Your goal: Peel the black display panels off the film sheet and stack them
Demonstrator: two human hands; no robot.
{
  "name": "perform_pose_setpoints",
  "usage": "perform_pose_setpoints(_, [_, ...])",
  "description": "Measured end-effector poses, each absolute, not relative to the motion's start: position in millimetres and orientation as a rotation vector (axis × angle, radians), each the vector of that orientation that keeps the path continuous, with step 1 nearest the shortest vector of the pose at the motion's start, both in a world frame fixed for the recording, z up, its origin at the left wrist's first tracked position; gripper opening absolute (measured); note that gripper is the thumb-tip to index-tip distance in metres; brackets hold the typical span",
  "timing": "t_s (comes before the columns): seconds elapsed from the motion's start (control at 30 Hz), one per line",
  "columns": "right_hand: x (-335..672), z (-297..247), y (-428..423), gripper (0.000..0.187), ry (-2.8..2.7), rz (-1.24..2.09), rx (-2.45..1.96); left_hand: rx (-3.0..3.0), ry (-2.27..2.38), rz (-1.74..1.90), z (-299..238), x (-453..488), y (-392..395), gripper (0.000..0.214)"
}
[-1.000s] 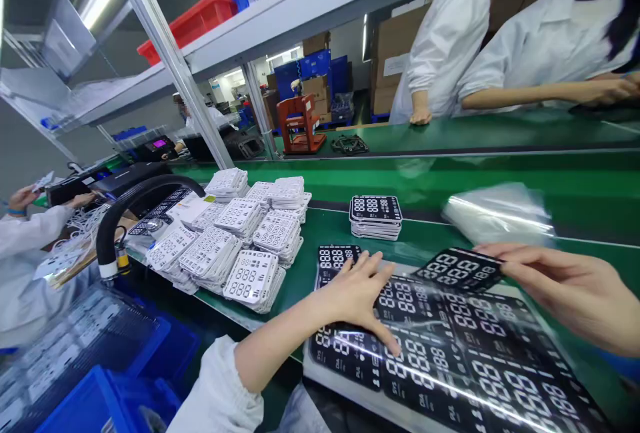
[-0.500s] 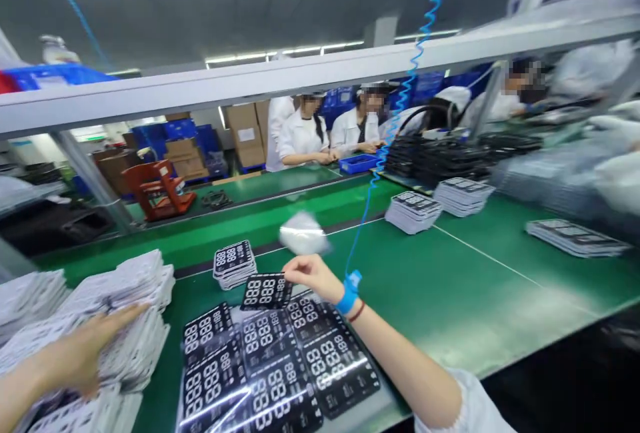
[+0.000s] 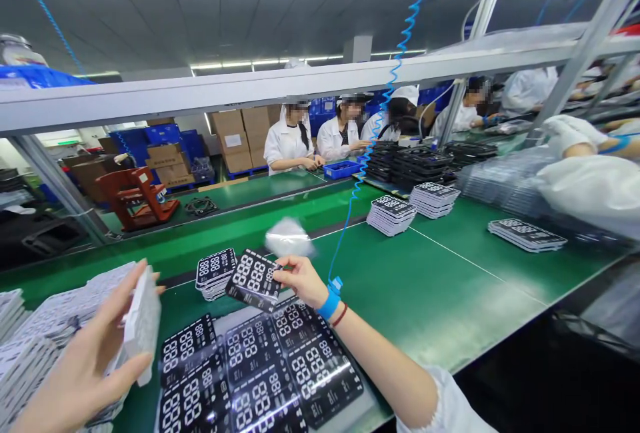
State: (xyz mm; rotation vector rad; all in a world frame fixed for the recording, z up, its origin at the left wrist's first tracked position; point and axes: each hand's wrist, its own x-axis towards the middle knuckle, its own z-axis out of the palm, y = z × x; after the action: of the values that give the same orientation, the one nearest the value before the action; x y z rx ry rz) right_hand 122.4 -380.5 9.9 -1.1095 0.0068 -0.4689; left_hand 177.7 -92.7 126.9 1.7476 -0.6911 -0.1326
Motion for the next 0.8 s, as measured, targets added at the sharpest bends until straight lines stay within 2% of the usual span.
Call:
perform_pose_setpoints(0.1, [124.0,7.5,-383.4,0.042,0.025,-0.479,-1.037,1.279,-0.509,-0.407,116.9,154.8,-142.0,0.09])
perform_pose_setpoints(0.27, [122.8,8.6,-386.0,0.043,0.045,-0.481,-0.962,0.84,-0.318,-0.827,72.9,176.7,-191.5,0.064])
perform_pose_setpoints(0.43, [120.0,8.9,-379.9,0.042,0.06,-0.444,-0.954,0.686,-0.178,-0.919,36.4,187.5,-205.8,0.049])
perform_pose_setpoints(0.63, [113.4,8.1,-373.9,0.043,0.097,-0.382,-0.993,0.623,-0.152,-1.057,24.5,180.1,-209.0,0.051])
perform_pose_setpoints(0.8, [104.0,11.8,-372.3,0.04,0.164,-0.657,-1.34,0.559,-0.188,-1.091,23.1,177.8,-209.5,0.057])
